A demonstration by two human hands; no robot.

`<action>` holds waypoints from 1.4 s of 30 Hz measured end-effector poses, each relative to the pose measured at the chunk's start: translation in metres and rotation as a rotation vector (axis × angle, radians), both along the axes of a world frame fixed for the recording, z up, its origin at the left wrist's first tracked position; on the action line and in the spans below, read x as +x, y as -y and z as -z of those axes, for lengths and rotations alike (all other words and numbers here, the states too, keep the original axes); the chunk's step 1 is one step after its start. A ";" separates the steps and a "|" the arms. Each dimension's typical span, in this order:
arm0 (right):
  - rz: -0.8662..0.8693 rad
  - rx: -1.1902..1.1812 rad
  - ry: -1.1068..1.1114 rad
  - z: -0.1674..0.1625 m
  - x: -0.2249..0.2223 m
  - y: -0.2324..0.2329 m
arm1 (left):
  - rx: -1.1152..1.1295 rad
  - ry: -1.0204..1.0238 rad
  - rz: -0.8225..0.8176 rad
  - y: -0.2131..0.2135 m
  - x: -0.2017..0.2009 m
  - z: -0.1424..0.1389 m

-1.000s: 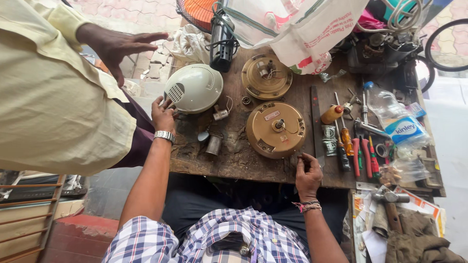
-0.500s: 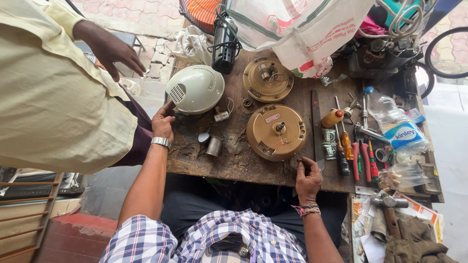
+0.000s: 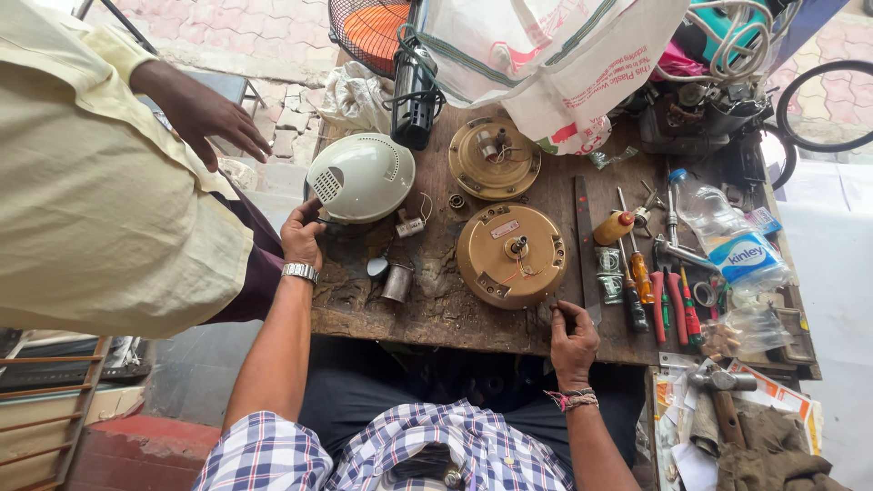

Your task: The person works on a circular brass-colored electrical component on a cluttered workbench. They use a screwdriver to adjust internal parts, wipe the surface with a cloth, and apply a liquid from a small bottle. Another person briefly hands over a white plastic housing, which is placed on the table.

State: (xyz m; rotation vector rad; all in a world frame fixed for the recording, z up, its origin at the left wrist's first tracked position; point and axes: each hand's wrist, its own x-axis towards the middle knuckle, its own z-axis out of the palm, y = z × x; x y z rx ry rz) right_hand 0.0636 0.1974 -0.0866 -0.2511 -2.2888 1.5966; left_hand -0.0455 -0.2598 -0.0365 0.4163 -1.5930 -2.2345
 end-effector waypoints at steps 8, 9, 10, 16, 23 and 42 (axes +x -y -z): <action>0.014 0.025 0.014 -0.005 0.000 0.002 | 0.012 -0.058 0.016 -0.007 0.002 -0.011; 0.012 0.025 0.011 -0.006 0.000 0.002 | 0.017 -0.060 0.019 -0.007 0.002 -0.012; 0.010 0.024 0.007 -0.006 0.001 0.003 | 0.021 -0.063 0.021 -0.007 0.002 -0.013; -0.008 0.004 -0.004 -0.009 0.000 0.003 | 0.029 -0.062 0.029 -0.006 0.002 -0.010; 0.006 -0.010 0.016 -0.017 -0.001 0.008 | -0.342 0.024 -0.191 -0.021 0.011 -0.015; 0.043 0.185 -0.042 -0.016 -0.002 0.006 | -1.450 -0.145 -0.312 -0.073 0.008 -0.017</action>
